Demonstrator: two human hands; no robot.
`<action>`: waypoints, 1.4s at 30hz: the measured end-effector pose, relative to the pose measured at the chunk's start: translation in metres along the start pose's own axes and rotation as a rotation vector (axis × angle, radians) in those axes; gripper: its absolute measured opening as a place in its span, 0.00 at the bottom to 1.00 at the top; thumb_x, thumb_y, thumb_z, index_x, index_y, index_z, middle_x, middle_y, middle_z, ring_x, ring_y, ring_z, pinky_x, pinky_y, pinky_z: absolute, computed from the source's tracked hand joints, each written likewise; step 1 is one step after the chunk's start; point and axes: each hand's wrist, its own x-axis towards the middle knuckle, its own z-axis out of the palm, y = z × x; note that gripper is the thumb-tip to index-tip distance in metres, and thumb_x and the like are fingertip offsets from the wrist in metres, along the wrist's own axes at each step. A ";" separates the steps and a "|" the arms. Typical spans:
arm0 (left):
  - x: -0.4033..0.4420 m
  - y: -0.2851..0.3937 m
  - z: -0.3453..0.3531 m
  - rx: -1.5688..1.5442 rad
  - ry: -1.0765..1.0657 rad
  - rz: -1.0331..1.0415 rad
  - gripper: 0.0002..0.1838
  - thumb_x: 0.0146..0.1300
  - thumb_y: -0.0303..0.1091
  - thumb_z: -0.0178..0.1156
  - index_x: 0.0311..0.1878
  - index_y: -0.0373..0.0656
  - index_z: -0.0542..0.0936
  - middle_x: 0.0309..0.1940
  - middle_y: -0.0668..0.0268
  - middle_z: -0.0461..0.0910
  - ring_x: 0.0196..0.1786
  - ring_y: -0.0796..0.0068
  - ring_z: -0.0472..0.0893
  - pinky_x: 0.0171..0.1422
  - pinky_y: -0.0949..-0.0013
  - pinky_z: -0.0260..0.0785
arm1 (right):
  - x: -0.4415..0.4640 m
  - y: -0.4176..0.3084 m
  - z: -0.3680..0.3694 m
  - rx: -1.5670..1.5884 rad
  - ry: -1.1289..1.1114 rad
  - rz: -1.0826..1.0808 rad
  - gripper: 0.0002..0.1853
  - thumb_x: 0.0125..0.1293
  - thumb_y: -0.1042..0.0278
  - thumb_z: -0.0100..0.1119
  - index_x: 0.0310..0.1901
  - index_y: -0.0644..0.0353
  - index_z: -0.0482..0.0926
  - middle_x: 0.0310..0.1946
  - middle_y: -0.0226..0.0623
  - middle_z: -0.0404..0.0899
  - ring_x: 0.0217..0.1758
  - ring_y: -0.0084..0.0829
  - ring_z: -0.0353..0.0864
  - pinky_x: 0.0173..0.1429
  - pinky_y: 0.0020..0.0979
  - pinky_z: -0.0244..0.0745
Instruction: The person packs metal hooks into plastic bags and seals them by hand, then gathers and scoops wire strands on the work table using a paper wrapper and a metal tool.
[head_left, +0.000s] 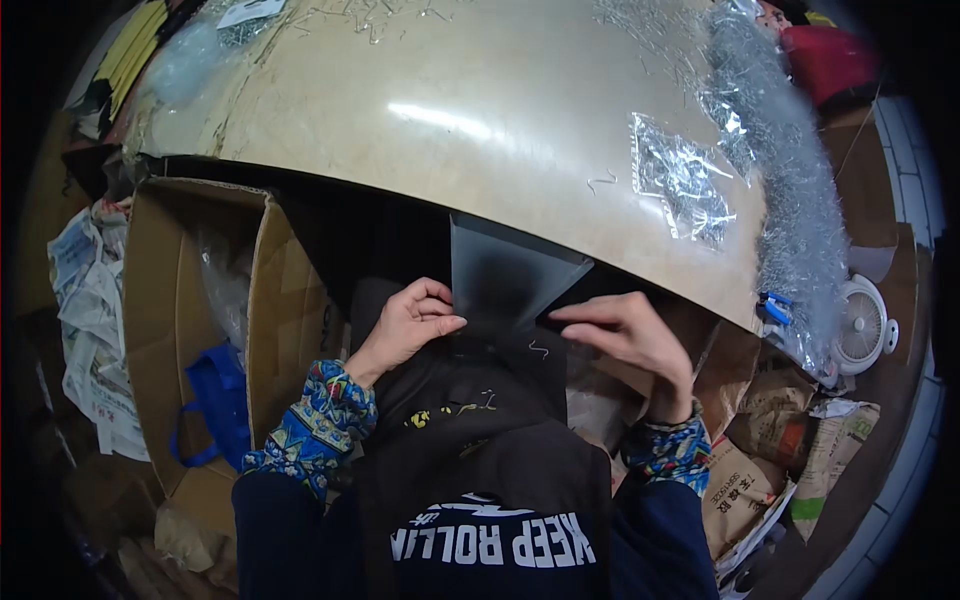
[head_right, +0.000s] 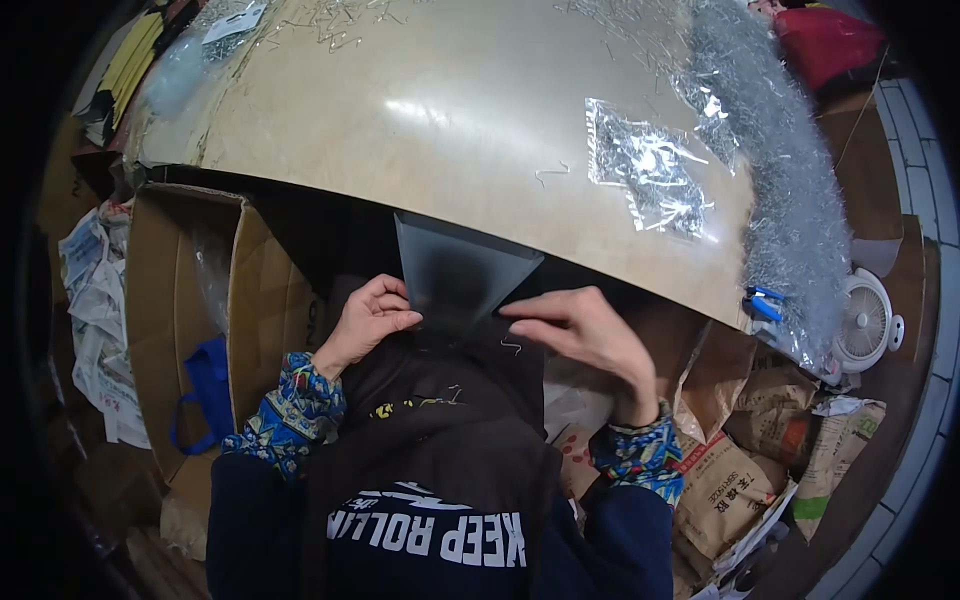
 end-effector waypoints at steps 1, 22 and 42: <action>0.004 0.006 0.000 -0.058 0.018 -0.001 0.13 0.63 0.22 0.65 0.49 0.37 0.73 0.36 0.66 0.84 0.40 0.82 0.83 0.46 0.78 0.75 | 0.002 -0.017 -0.011 0.099 0.034 0.076 0.13 0.66 0.67 0.65 0.49 0.62 0.84 0.27 0.35 0.82 0.29 0.20 0.79 0.33 0.25 0.73; 0.018 0.002 -0.010 -0.030 -0.041 0.014 0.09 0.63 0.21 0.64 0.45 0.34 0.76 0.38 0.64 0.83 0.44 0.80 0.83 0.49 0.78 0.76 | 0.245 -0.061 -0.068 -0.891 0.503 -0.523 0.22 0.72 0.59 0.51 0.60 0.66 0.69 0.64 0.53 0.67 0.71 0.56 0.61 0.70 0.55 0.60; 0.023 -0.044 -0.023 -0.170 -0.244 -0.231 0.08 0.59 0.12 0.53 0.31 0.29 0.81 0.35 0.57 0.83 0.45 0.69 0.85 0.51 0.73 0.77 | 0.113 -0.055 0.045 -0.761 0.538 -0.380 0.25 0.74 0.59 0.48 0.64 0.69 0.67 0.67 0.59 0.64 0.74 0.54 0.59 0.74 0.54 0.55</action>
